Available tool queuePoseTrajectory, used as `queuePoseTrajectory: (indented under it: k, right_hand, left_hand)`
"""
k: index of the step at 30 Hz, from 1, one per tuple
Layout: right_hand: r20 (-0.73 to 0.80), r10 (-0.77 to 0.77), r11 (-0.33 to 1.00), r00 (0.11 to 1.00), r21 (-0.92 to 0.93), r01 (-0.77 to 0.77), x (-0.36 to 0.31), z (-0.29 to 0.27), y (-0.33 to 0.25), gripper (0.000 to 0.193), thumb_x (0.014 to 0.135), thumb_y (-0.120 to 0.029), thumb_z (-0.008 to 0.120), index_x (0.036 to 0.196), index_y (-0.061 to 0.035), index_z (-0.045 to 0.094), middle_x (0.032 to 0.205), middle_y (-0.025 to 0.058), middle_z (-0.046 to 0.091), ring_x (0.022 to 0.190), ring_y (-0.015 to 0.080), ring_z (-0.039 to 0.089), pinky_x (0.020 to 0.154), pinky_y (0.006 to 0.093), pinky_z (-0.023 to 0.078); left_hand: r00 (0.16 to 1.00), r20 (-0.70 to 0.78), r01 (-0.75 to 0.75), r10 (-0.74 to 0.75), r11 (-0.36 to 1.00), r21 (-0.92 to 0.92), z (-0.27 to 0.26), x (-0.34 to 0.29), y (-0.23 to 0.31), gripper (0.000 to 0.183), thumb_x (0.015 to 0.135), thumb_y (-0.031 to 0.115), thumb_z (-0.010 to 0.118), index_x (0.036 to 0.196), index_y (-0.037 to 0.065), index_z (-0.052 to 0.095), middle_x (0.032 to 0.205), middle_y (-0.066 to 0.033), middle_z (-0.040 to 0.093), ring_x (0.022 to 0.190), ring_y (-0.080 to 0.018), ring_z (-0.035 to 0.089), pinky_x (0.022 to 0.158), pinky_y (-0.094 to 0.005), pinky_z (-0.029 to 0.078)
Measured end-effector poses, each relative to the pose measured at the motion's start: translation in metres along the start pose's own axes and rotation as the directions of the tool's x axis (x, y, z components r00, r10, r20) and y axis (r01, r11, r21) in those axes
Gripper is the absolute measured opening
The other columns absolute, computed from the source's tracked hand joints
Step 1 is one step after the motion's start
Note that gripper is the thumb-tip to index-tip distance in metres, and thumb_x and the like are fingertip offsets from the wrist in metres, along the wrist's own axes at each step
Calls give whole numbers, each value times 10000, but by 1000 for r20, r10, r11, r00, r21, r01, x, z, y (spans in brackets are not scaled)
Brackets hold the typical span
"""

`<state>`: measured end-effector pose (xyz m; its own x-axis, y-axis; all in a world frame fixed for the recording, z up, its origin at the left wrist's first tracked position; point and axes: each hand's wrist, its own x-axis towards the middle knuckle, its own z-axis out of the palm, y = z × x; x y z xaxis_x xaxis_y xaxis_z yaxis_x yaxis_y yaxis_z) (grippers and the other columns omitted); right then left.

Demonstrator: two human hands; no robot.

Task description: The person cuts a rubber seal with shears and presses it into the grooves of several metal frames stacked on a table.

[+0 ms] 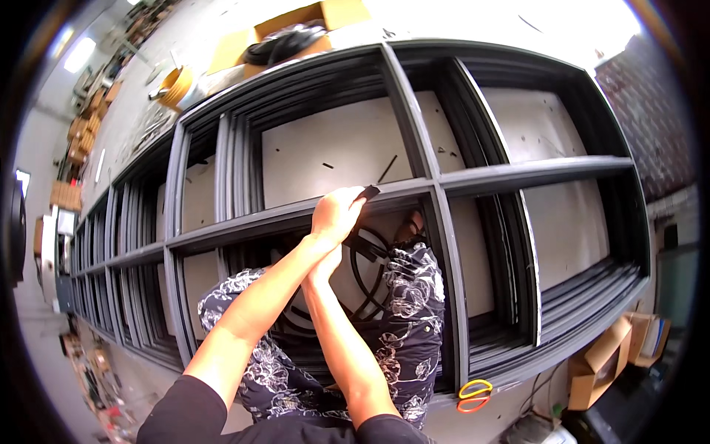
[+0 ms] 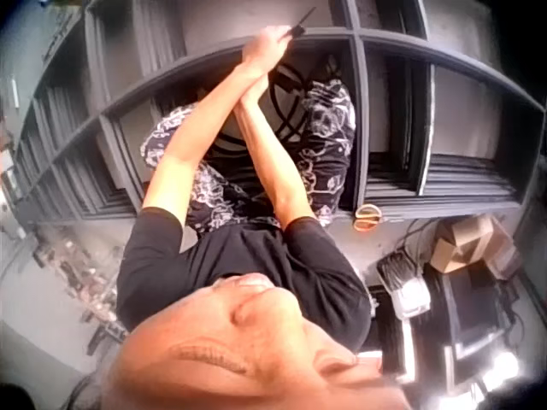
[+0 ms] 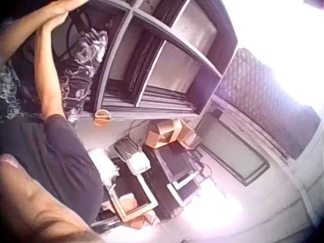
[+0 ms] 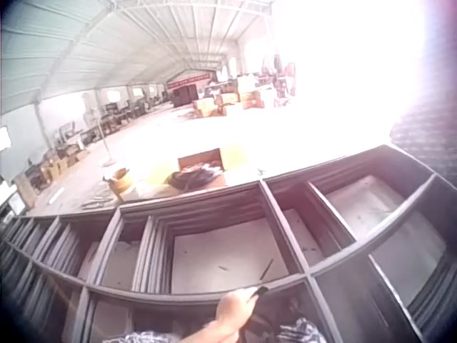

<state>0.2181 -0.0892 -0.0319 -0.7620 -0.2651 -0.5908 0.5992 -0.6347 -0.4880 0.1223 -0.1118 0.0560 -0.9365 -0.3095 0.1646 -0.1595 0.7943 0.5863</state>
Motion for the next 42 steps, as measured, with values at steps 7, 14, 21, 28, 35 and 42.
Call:
queuePoseTrajectory:
  k: [7,14,21,28,35,42]
  right_hand:
    - [-45,-57,856,997,512,71,80,-39,-6,525,1039,-375,369,1429,-36,464,1371,161,537,1230,281,535,1046,390,422]
    - [139,-100,583,985,810,-55,116,-62,2,489,1058,-346,368,1407,-22,479,1340,142,566,1189,261,570,1002,395,451]
    - [-218,-127,863,968,457,216,115,-63,-3,426,1052,-344,488,1254,17,592,1130,99,667,1027,188,633,896,338,501]
    - [-37,-63,664,997,745,70,126,-72,36,398,1021,-259,334,1209,-11,583,1173,96,626,1088,224,587,956,346,451]
    - [33,-115,664,993,746,52,113,-55,3,398,1023,-280,327,1201,-33,584,1135,89,626,1055,219,589,935,348,460]
    - [190,-207,511,960,858,-59,133,-79,45,407,1021,-246,355,1303,-12,532,1258,126,587,1154,238,559,1008,360,434]
  left_hand:
    - [981,95,-185,168,961,207,80,28,-2,437,841,282,733,1217,85,632,1177,-104,627,1163,-307,563,1031,-447,428]
    - [970,240,-97,30,957,274,129,54,0,672,803,432,764,1330,74,552,1256,-112,610,1219,-292,550,1041,-442,388]
    - [986,165,-68,16,945,319,139,59,1,585,781,441,777,1238,115,614,1159,-66,667,1149,-248,601,1001,-408,404]
    - [992,123,-68,28,942,329,143,58,2,539,778,406,783,1201,112,622,1124,-59,678,1104,-241,617,978,-402,409]
    - [993,80,-111,87,927,359,143,54,-5,528,780,420,778,1182,113,629,1095,-57,684,1081,-240,623,954,-401,420]
    - [987,90,-153,133,949,274,148,59,1,549,769,454,782,1169,107,636,1081,-58,690,1048,-246,638,930,-395,442]
